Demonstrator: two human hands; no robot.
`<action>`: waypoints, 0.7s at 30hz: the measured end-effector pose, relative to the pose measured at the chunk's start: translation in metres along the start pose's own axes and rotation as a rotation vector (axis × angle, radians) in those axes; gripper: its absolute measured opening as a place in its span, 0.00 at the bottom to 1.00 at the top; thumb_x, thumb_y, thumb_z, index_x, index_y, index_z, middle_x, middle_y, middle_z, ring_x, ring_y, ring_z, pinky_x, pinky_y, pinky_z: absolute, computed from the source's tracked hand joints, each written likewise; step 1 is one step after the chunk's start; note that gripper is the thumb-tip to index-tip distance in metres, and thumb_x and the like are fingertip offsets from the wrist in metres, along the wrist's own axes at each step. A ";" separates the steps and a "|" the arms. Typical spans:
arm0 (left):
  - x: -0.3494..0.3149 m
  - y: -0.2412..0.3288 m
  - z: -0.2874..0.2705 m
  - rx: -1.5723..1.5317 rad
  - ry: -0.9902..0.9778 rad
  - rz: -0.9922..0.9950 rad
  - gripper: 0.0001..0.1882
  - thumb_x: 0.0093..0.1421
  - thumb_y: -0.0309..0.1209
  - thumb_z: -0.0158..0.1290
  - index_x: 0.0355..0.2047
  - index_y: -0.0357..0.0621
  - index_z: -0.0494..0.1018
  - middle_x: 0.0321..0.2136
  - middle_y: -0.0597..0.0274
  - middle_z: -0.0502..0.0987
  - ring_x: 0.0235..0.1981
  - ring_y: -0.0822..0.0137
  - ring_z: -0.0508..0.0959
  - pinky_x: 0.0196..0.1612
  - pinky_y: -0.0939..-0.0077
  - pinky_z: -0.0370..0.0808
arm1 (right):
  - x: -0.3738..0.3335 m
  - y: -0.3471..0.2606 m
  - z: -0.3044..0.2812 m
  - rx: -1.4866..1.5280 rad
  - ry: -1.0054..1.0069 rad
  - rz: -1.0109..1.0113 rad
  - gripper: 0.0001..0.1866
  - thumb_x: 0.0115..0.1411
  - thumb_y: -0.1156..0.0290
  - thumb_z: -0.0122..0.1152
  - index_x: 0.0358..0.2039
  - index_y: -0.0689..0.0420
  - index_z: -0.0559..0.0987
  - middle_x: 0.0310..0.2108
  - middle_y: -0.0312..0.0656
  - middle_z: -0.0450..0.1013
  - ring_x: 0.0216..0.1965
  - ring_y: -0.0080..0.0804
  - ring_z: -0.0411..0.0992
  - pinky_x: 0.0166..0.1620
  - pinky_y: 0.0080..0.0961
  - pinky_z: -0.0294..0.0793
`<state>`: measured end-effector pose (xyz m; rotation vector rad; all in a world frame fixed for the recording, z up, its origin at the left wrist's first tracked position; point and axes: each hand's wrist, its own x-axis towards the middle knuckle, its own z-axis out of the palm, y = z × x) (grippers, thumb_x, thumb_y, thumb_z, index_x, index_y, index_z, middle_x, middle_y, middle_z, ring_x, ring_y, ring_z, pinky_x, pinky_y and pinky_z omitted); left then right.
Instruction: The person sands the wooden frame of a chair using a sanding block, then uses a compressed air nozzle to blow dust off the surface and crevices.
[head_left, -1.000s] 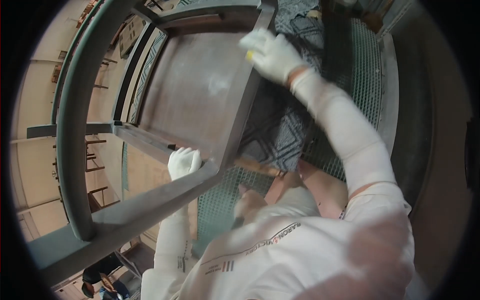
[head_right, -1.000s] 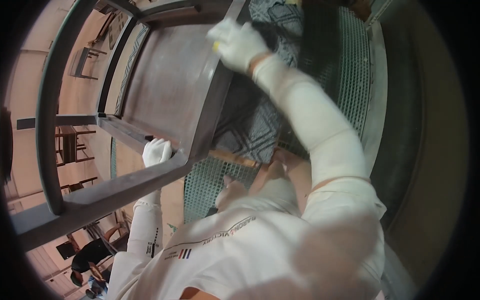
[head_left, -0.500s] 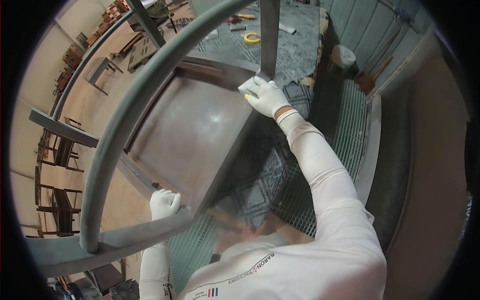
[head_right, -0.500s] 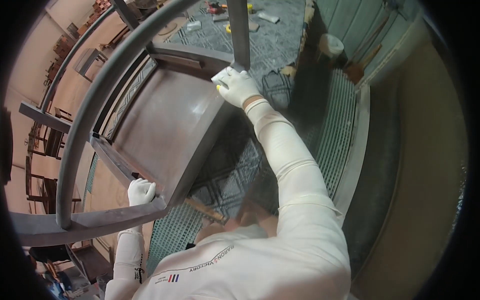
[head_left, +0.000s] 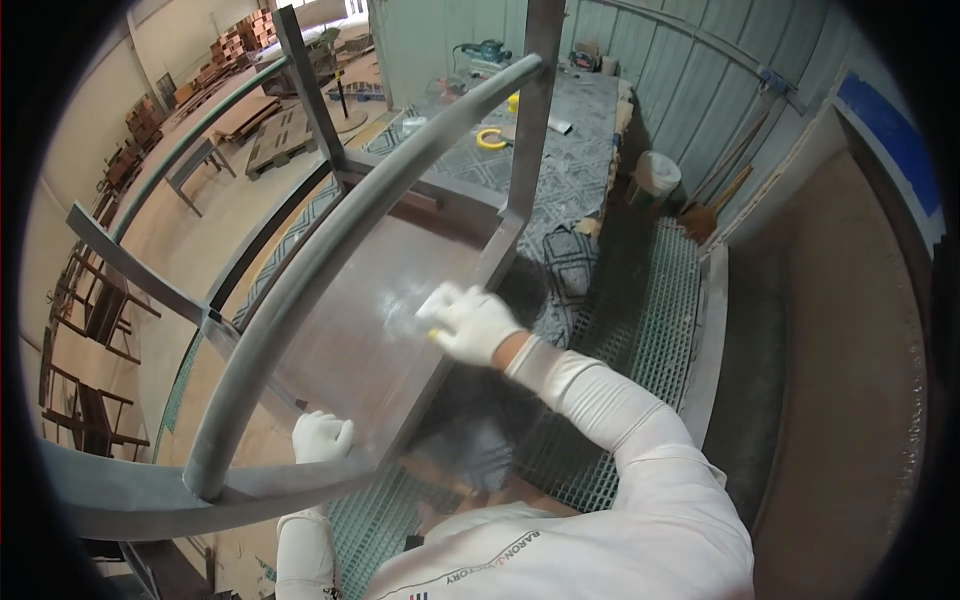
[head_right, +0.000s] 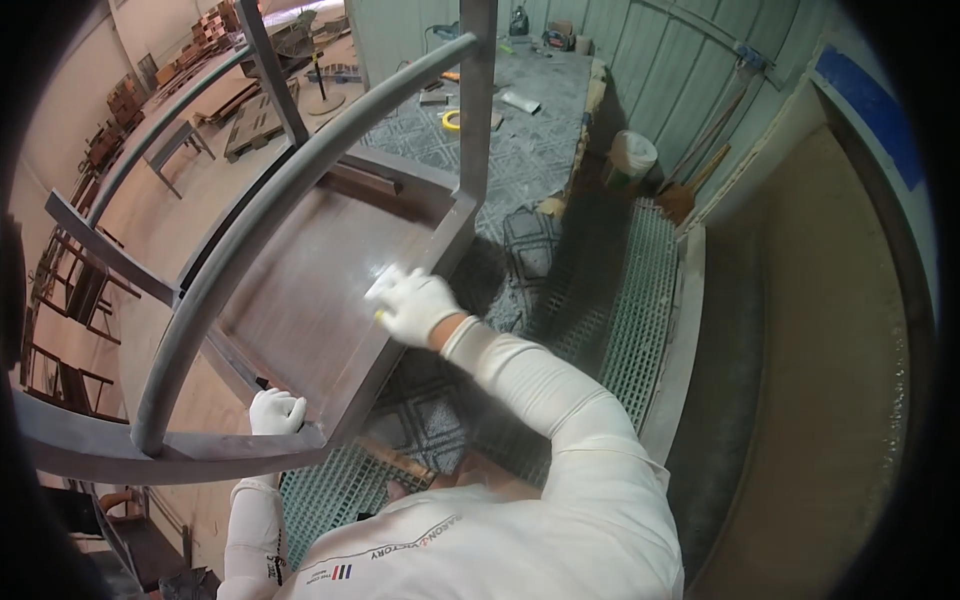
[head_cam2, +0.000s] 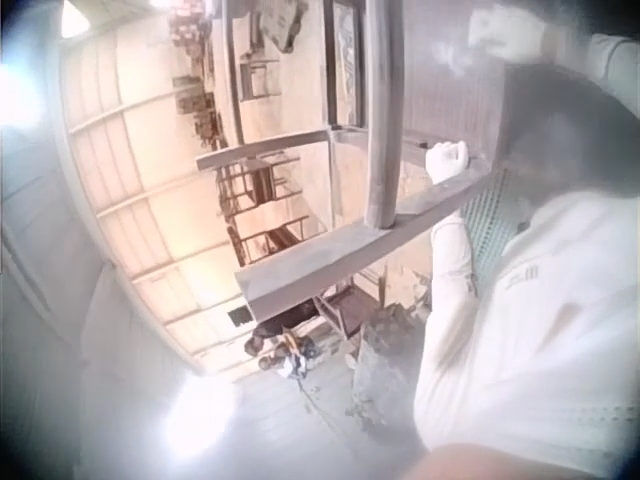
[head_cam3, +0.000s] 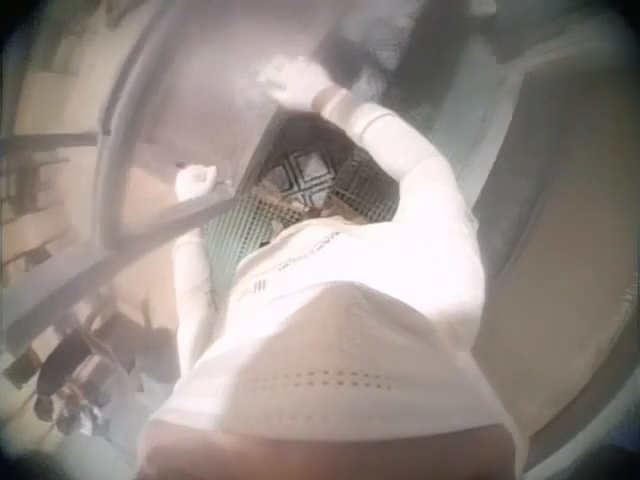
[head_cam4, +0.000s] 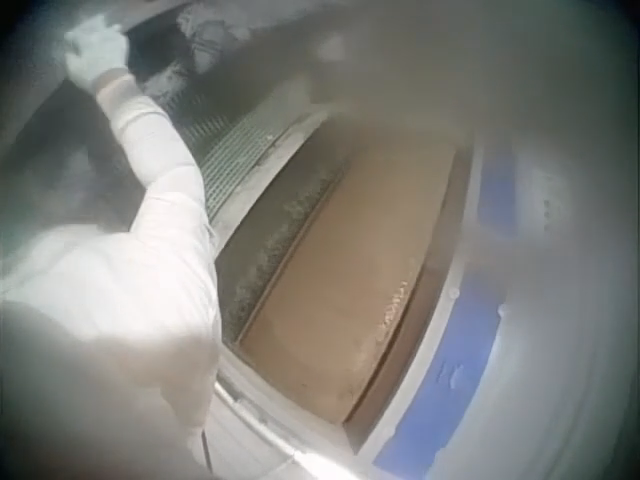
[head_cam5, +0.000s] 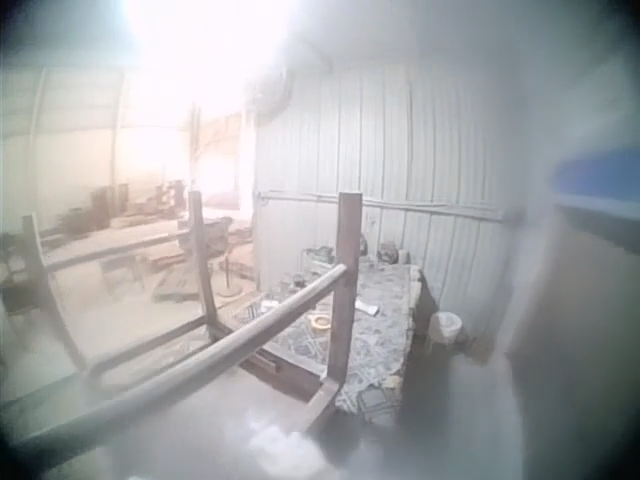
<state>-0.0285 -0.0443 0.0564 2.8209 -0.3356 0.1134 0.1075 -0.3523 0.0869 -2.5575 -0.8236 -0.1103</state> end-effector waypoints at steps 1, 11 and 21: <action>-0.001 -0.009 0.009 0.006 0.026 0.029 0.20 0.55 0.36 0.52 0.09 0.42 0.72 0.13 0.57 0.72 0.22 0.53 0.73 0.33 0.58 0.67 | 0.001 0.017 -0.014 -0.118 0.021 0.036 0.18 0.56 0.59 0.58 0.47 0.49 0.77 0.54 0.48 0.68 0.43 0.49 0.73 0.47 0.38 0.74; 0.011 0.000 0.016 0.118 -0.136 -0.377 0.26 0.61 0.45 0.44 0.14 0.40 0.77 0.19 0.52 0.78 0.31 0.50 0.76 0.42 0.55 0.69 | 0.056 0.121 -0.158 -1.063 0.551 0.050 0.34 0.59 0.74 0.55 0.66 0.38 0.60 0.54 0.53 0.62 0.39 0.37 0.68 0.39 0.30 0.78; 0.009 0.000 0.015 0.129 -0.072 -0.260 0.25 0.62 0.40 0.46 0.11 0.41 0.73 0.17 0.56 0.76 0.27 0.52 0.74 0.38 0.57 0.67 | 0.023 0.183 -0.085 -1.114 0.154 -0.334 0.27 0.56 0.74 0.54 0.58 0.45 0.73 0.61 0.38 0.65 0.42 0.36 0.71 0.40 0.27 0.75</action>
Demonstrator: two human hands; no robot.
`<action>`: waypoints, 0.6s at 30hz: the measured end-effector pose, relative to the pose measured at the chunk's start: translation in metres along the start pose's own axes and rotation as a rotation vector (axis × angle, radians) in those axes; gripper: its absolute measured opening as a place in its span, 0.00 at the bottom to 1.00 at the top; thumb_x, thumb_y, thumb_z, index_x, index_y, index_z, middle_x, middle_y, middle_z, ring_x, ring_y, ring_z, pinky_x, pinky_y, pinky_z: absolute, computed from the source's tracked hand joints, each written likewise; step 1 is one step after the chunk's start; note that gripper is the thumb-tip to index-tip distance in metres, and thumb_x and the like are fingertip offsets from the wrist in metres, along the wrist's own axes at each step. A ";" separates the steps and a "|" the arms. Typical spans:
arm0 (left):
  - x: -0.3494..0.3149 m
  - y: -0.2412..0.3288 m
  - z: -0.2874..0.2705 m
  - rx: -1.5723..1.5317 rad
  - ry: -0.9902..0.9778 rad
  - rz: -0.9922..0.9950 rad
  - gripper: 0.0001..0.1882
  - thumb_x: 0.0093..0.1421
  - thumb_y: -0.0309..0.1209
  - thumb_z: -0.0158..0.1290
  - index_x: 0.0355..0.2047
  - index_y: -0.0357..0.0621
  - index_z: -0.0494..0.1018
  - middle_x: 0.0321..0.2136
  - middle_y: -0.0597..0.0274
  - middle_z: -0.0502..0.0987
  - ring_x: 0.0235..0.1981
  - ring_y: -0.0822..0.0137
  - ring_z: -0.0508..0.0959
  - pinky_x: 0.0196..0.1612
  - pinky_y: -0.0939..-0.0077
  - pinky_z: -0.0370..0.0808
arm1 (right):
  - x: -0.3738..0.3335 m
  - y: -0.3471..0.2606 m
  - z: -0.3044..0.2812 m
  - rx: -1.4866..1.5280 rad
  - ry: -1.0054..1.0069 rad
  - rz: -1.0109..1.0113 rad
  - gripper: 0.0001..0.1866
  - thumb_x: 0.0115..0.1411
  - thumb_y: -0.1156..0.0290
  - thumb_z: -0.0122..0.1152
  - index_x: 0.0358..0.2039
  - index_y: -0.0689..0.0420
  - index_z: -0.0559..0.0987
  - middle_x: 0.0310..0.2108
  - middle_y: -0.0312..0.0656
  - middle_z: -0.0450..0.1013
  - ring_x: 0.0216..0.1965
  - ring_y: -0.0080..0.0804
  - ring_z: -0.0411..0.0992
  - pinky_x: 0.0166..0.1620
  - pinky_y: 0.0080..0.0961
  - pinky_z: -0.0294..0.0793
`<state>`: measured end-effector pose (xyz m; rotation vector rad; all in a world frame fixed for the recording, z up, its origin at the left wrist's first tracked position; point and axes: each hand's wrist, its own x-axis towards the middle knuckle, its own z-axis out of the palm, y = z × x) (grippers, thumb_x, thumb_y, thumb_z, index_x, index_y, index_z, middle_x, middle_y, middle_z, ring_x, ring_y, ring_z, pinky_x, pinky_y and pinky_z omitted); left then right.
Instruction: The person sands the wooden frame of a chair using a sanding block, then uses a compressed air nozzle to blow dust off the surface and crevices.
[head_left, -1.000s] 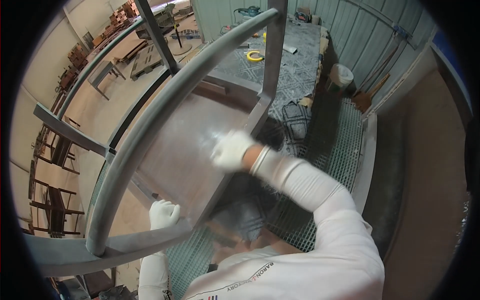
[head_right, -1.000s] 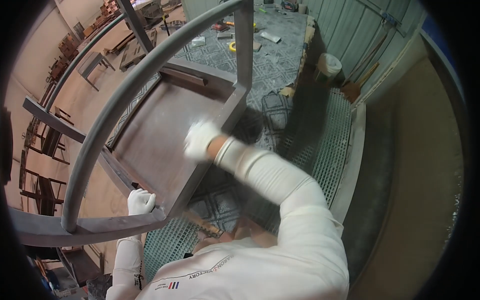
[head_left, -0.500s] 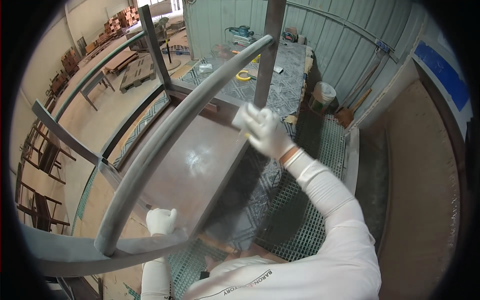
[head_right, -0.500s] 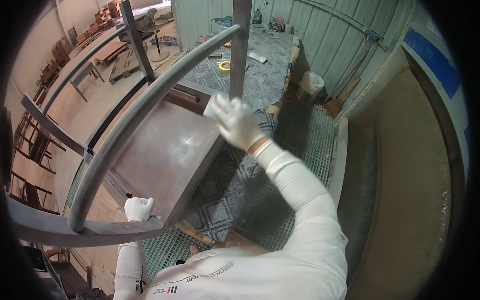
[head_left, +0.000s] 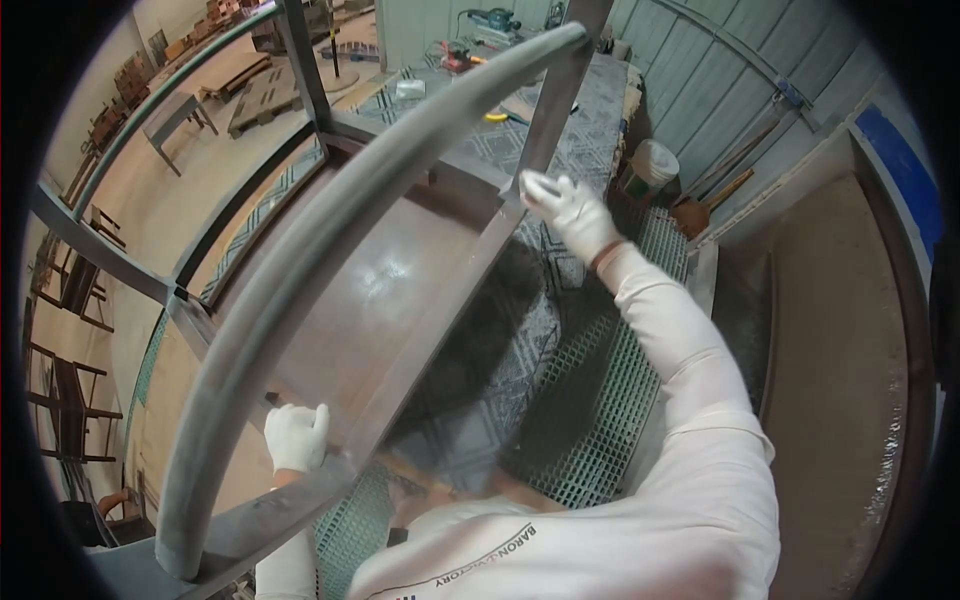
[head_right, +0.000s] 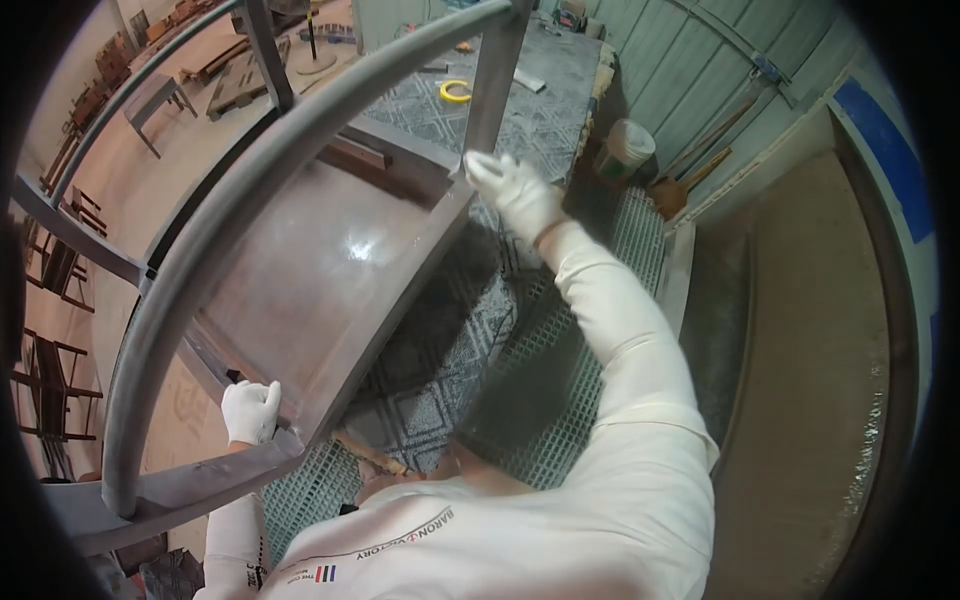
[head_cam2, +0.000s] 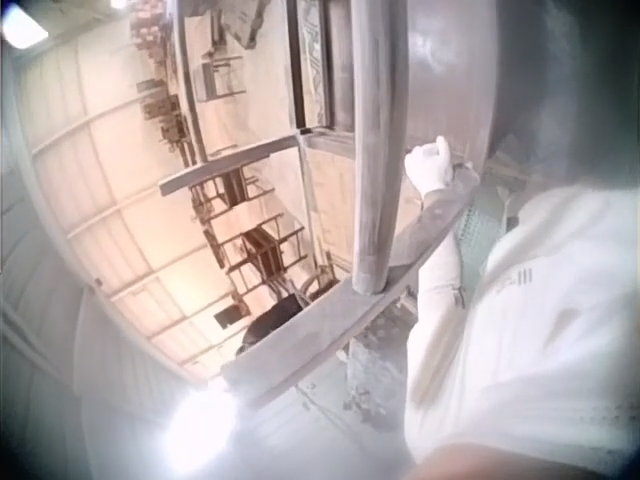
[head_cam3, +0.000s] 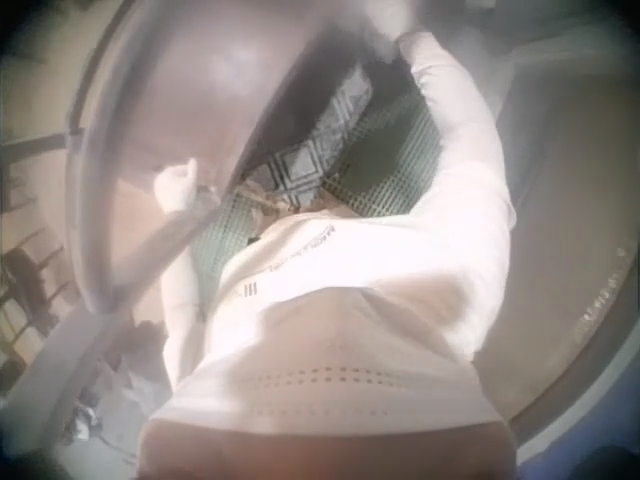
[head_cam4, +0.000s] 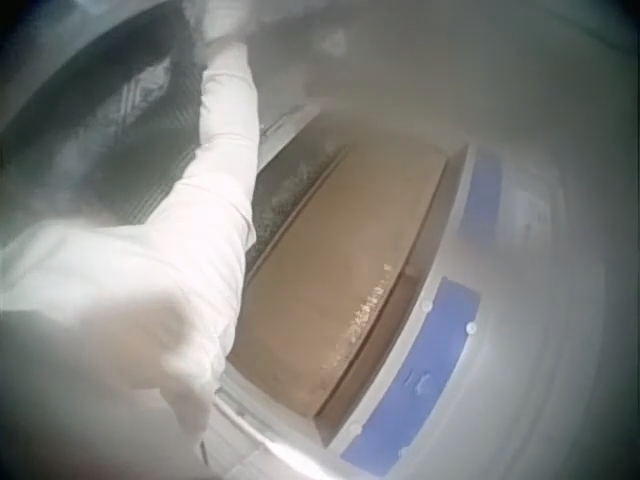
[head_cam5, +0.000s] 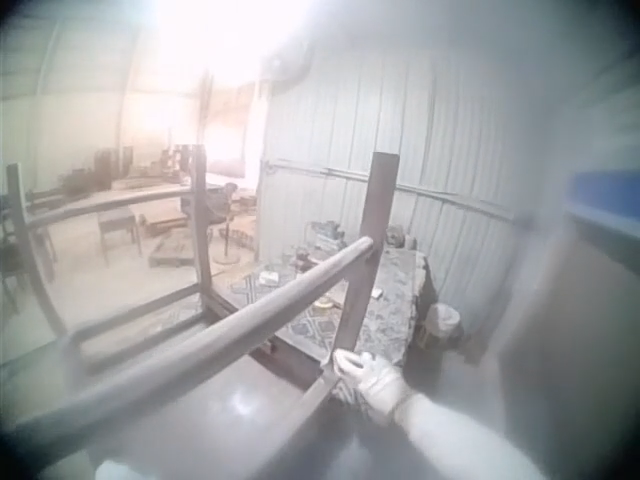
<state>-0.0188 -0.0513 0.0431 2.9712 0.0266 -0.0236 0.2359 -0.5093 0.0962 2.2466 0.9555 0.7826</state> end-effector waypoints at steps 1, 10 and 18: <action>-0.002 -0.003 0.001 -0.010 0.017 0.006 0.25 0.62 0.41 0.46 0.11 0.41 0.72 0.17 0.56 0.76 0.27 0.52 0.74 0.38 0.57 0.67 | 0.013 0.009 -0.019 -0.072 0.107 0.165 0.28 0.56 0.74 0.53 0.59 0.43 0.72 0.59 0.36 0.65 0.43 0.35 0.70 0.39 0.25 0.74; 0.002 0.002 -0.006 -0.008 -0.008 0.032 0.24 0.62 0.39 0.47 0.10 0.42 0.70 0.16 0.56 0.74 0.26 0.53 0.73 0.35 0.57 0.65 | 0.004 -0.023 0.007 -0.191 -0.084 0.158 0.32 0.59 0.74 0.51 0.65 0.44 0.63 0.66 0.30 0.55 0.46 0.40 0.67 0.38 0.34 0.72; -0.006 0.003 -0.012 0.038 -0.084 -0.013 0.24 0.62 0.39 0.46 0.12 0.41 0.71 0.17 0.55 0.74 0.28 0.52 0.73 0.36 0.57 0.65 | 0.053 0.050 -0.048 -0.328 0.266 0.369 0.34 0.56 0.76 0.55 0.64 0.38 0.65 0.59 0.26 0.62 0.38 0.34 0.64 0.33 0.31 0.66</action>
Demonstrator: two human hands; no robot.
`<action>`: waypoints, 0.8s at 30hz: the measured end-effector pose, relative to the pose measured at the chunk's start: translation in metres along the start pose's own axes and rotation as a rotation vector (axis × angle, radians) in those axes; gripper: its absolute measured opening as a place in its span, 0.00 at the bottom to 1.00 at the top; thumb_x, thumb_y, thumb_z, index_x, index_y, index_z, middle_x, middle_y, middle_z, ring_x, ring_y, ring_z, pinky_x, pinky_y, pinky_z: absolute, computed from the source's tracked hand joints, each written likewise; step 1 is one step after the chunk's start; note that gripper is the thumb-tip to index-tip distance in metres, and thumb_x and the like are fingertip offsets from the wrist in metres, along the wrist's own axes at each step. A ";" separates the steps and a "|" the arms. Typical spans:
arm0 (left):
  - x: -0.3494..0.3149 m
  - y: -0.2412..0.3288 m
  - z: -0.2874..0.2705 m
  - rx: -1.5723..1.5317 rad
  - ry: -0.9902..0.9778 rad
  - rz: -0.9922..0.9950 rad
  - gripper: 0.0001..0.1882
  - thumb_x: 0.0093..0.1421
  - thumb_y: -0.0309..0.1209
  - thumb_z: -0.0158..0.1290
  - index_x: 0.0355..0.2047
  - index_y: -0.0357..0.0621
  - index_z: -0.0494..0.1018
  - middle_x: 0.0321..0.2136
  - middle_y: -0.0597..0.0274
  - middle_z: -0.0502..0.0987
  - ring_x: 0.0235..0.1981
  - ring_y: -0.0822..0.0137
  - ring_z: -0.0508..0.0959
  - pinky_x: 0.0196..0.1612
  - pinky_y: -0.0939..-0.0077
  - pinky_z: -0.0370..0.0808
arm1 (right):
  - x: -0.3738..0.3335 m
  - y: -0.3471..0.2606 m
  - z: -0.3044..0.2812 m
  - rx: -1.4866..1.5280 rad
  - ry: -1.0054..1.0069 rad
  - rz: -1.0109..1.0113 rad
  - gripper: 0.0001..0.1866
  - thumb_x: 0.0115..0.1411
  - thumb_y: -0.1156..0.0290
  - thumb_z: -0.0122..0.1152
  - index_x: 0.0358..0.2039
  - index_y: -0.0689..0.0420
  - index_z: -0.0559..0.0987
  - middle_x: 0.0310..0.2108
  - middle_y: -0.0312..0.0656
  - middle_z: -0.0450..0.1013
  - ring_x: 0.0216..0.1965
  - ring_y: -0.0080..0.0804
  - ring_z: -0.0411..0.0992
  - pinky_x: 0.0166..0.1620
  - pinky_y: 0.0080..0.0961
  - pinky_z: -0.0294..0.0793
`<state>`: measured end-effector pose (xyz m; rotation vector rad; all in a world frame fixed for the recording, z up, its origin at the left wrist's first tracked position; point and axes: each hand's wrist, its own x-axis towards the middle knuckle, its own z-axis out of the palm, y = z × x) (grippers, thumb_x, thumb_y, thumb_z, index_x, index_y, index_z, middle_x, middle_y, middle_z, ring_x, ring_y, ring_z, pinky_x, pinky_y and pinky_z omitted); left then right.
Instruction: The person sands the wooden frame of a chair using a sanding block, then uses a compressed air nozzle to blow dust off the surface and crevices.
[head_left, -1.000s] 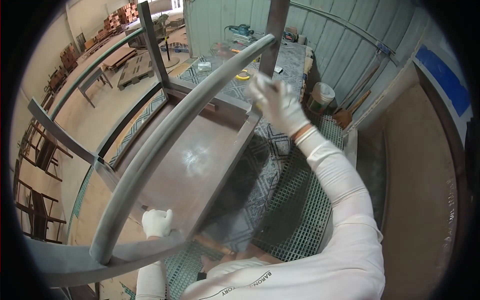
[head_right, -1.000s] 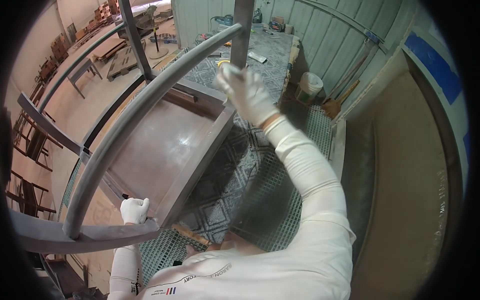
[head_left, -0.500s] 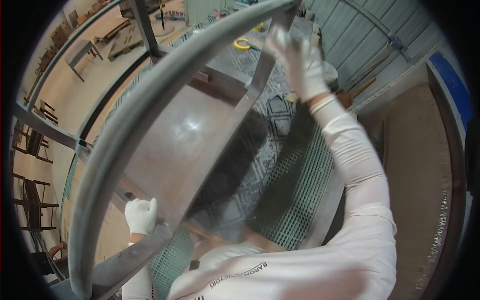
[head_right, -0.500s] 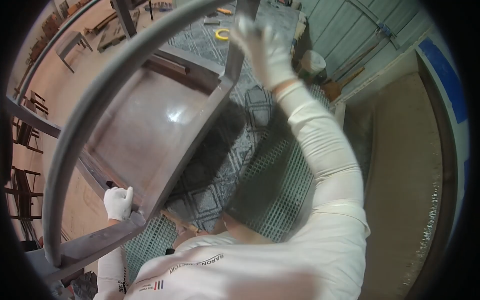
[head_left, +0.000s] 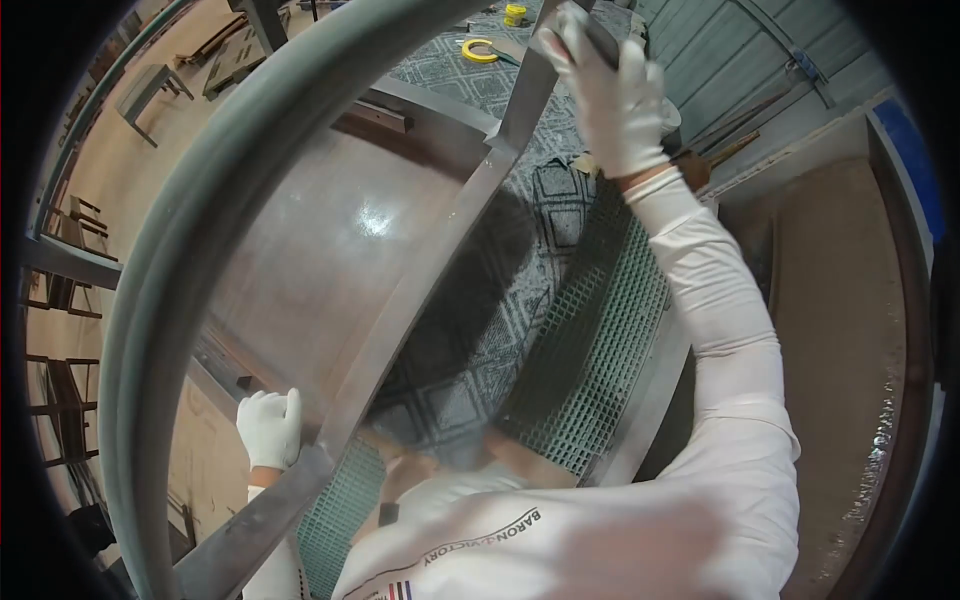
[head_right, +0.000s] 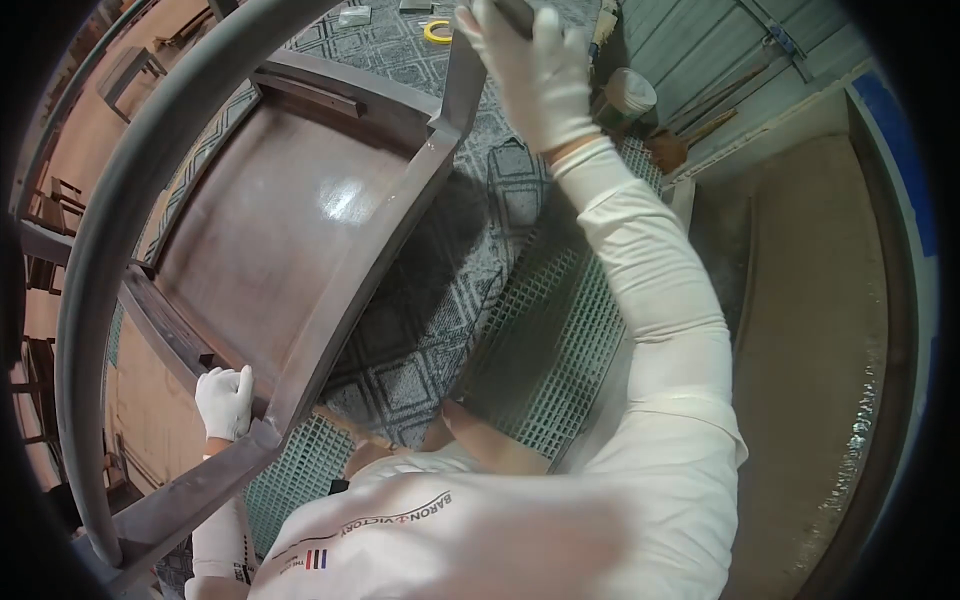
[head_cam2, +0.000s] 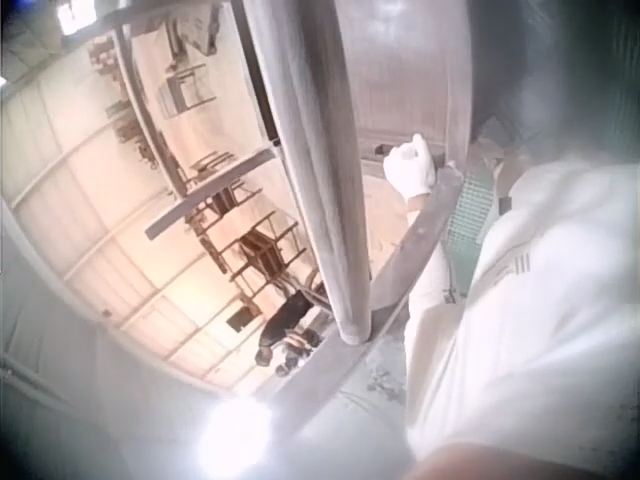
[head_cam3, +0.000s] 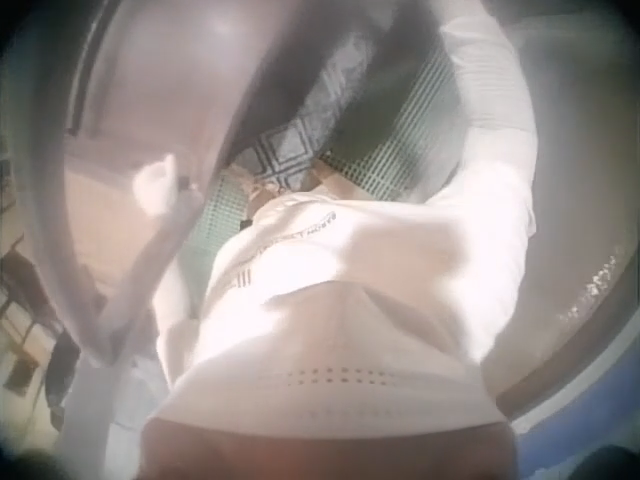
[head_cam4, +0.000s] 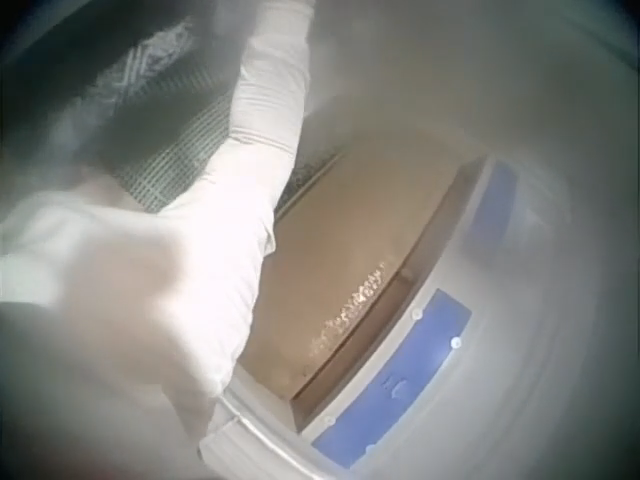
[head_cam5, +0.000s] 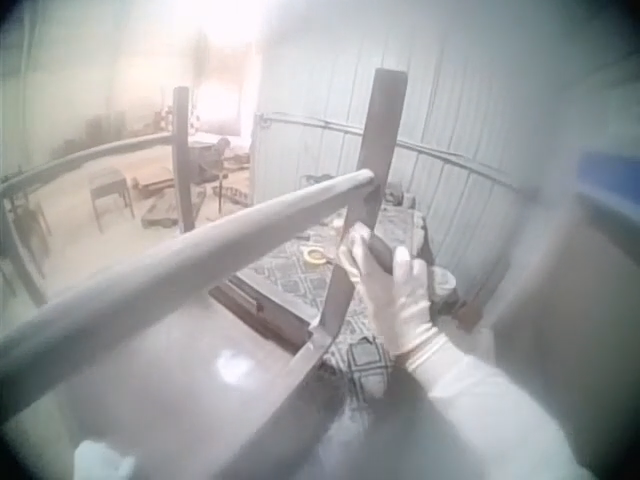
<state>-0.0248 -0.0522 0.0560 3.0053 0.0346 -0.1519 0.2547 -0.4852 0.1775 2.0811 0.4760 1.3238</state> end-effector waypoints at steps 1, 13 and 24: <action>0.001 0.001 0.003 -0.025 0.041 -0.013 0.24 0.62 0.39 0.46 0.11 0.41 0.70 0.17 0.55 0.74 0.27 0.52 0.73 0.36 0.57 0.65 | -0.017 -0.008 0.002 0.092 -0.019 0.059 0.35 0.55 0.77 0.56 0.64 0.38 0.66 0.59 0.27 0.62 0.38 0.34 0.64 0.34 0.31 0.67; 0.005 0.000 -0.001 -0.019 0.045 -0.010 0.24 0.63 0.39 0.46 0.10 0.42 0.70 0.17 0.55 0.74 0.26 0.52 0.73 0.35 0.57 0.65 | 0.018 0.025 -0.005 0.184 0.226 0.106 0.24 0.61 0.66 0.60 0.57 0.46 0.70 0.43 0.40 0.71 0.32 0.37 0.70 0.31 0.33 0.71; 0.006 0.003 0.003 -0.056 0.076 0.006 0.24 0.62 0.38 0.46 0.10 0.41 0.68 0.16 0.55 0.73 0.27 0.52 0.73 0.35 0.57 0.64 | -0.051 -0.024 0.026 0.978 -0.109 0.150 0.21 0.63 0.71 0.54 0.56 0.39 0.72 0.57 0.32 0.69 0.34 0.28 0.66 0.34 0.25 0.73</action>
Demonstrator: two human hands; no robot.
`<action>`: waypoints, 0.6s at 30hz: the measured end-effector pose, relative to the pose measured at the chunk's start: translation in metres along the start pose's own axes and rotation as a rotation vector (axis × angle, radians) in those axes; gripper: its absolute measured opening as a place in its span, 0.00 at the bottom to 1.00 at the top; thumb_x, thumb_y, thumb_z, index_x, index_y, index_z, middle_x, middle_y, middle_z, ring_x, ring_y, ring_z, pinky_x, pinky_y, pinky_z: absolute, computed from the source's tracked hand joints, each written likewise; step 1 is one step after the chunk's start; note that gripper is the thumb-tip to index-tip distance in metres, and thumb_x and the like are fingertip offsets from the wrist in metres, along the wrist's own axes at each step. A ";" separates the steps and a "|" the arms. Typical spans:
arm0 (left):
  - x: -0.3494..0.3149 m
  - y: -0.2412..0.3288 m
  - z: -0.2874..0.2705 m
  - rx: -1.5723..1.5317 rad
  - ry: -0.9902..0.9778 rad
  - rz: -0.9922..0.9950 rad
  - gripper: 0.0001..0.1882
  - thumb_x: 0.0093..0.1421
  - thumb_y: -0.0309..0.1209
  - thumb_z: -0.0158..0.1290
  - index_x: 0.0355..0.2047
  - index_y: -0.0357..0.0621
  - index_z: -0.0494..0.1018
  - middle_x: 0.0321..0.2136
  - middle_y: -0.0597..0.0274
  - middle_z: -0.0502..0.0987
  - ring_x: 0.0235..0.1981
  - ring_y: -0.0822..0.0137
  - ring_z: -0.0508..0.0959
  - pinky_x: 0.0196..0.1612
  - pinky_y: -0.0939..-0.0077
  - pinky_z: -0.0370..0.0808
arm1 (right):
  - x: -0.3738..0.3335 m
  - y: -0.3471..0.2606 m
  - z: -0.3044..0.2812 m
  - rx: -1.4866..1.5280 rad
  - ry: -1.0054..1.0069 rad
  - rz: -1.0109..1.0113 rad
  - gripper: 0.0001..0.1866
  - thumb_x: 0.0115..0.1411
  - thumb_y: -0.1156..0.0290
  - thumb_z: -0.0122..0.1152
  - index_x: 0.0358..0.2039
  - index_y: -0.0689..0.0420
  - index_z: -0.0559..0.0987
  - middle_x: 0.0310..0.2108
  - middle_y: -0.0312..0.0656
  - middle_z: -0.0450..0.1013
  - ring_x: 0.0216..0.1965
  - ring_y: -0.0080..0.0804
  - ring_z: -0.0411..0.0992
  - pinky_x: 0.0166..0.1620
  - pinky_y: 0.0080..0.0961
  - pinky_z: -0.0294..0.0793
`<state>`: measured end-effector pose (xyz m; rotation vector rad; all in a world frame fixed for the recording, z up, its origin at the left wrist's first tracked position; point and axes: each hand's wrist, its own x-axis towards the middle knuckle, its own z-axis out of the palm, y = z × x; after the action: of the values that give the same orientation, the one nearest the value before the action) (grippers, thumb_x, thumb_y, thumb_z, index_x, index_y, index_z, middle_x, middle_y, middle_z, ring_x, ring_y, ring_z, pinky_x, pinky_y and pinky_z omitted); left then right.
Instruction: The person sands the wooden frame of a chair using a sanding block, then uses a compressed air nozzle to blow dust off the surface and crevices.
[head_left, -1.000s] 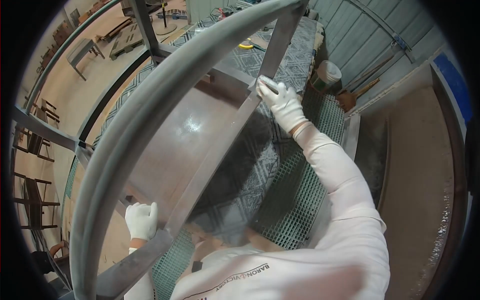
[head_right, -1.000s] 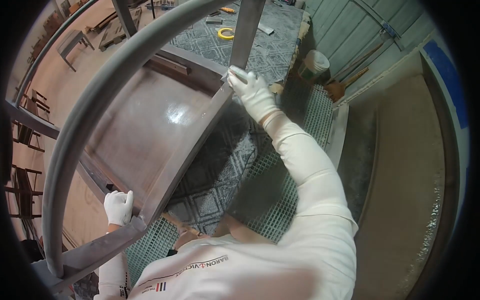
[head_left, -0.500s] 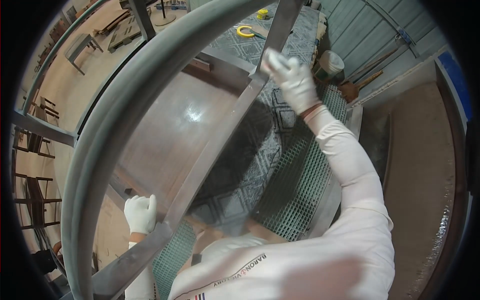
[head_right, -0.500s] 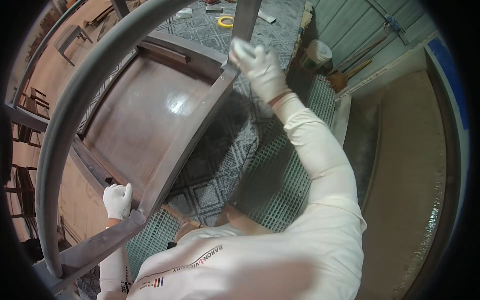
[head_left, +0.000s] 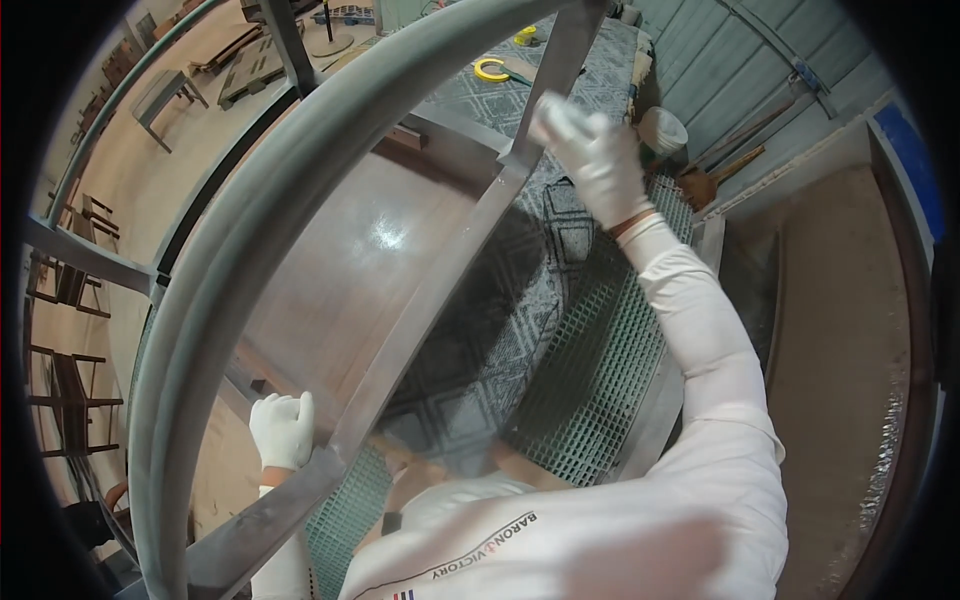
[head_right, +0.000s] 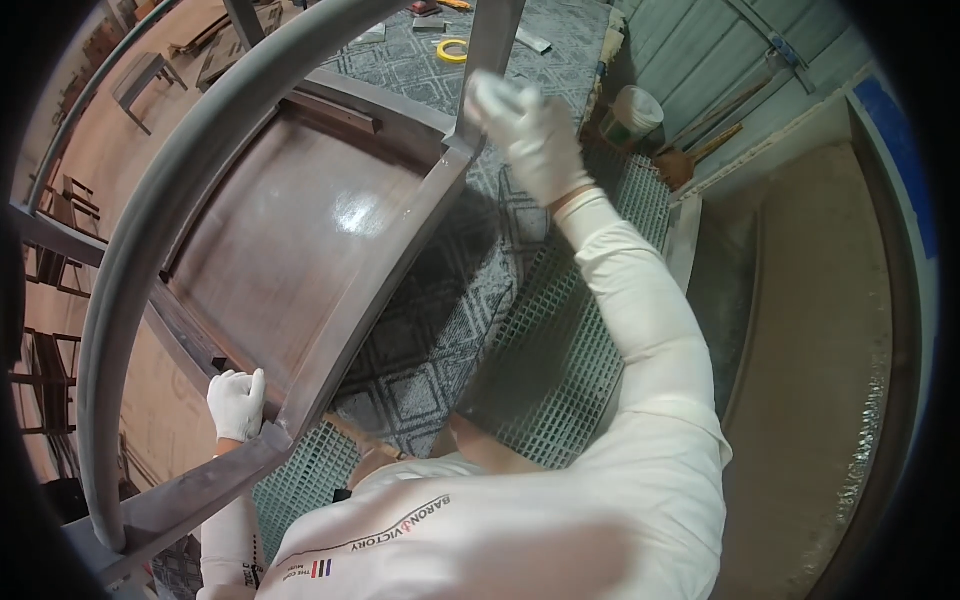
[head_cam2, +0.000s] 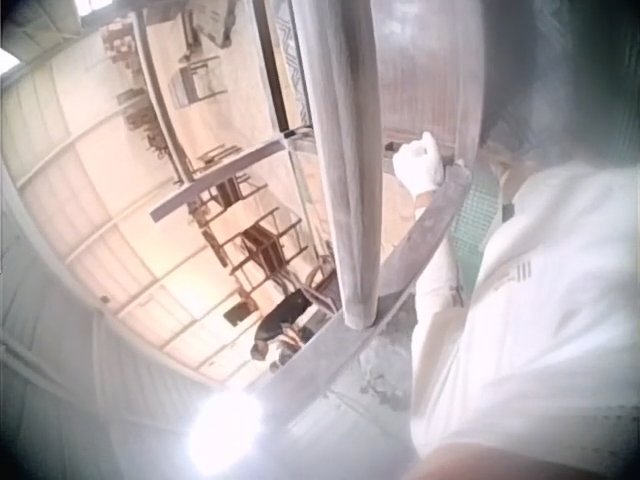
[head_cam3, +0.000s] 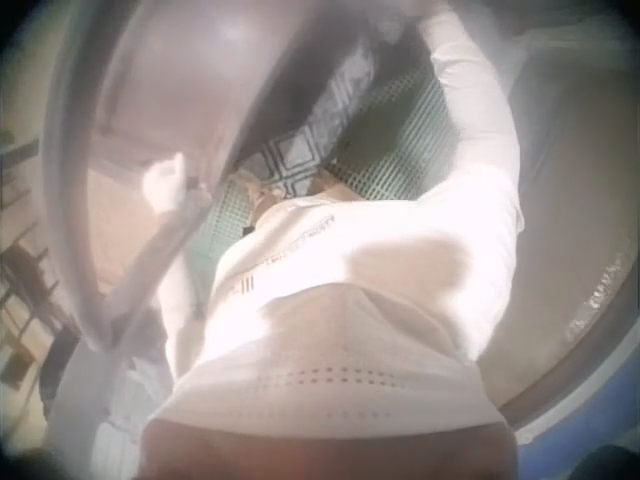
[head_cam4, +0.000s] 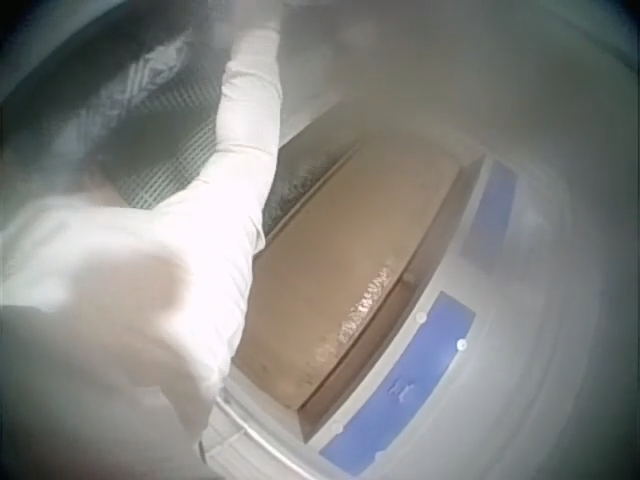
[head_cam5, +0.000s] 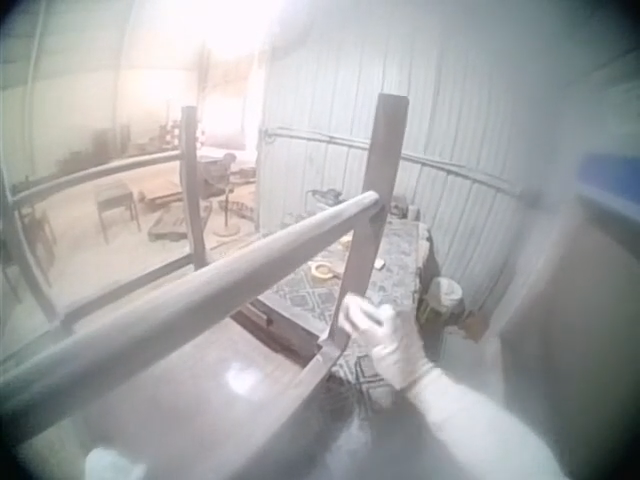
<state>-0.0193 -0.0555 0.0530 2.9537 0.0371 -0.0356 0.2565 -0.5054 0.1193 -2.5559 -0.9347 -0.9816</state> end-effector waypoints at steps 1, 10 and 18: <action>0.003 0.000 0.001 0.009 0.021 0.011 0.24 0.62 0.38 0.46 0.10 0.41 0.68 0.16 0.55 0.73 0.27 0.52 0.73 0.35 0.57 0.64 | 0.009 0.000 -0.022 -0.524 -0.126 0.154 0.18 0.63 0.67 0.57 0.54 0.41 0.73 0.48 0.36 0.73 0.33 0.29 0.67 0.32 0.28 0.71; -0.001 -0.002 0.001 0.028 0.025 -0.022 0.24 0.61 0.38 0.48 0.09 0.40 0.69 0.15 0.53 0.73 0.25 0.51 0.73 0.35 0.57 0.65 | -0.015 -0.017 0.002 -0.410 -0.131 -0.165 0.18 0.67 0.65 0.52 0.57 0.49 0.72 0.40 0.42 0.76 0.25 0.34 0.72 0.32 0.29 0.77; -0.001 -0.001 0.002 -0.012 0.004 -0.018 0.24 0.62 0.38 0.47 0.10 0.40 0.69 0.16 0.55 0.73 0.27 0.52 0.73 0.36 0.57 0.65 | 0.063 -0.006 -0.031 -0.763 0.058 -0.091 0.33 0.58 0.77 0.55 0.64 0.40 0.65 0.56 0.27 0.65 0.41 0.31 0.67 0.34 0.31 0.76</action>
<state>-0.0208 -0.0551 0.0505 2.9413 0.0635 -0.0321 0.2727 -0.4841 0.1845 -3.0613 -0.7596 -1.6921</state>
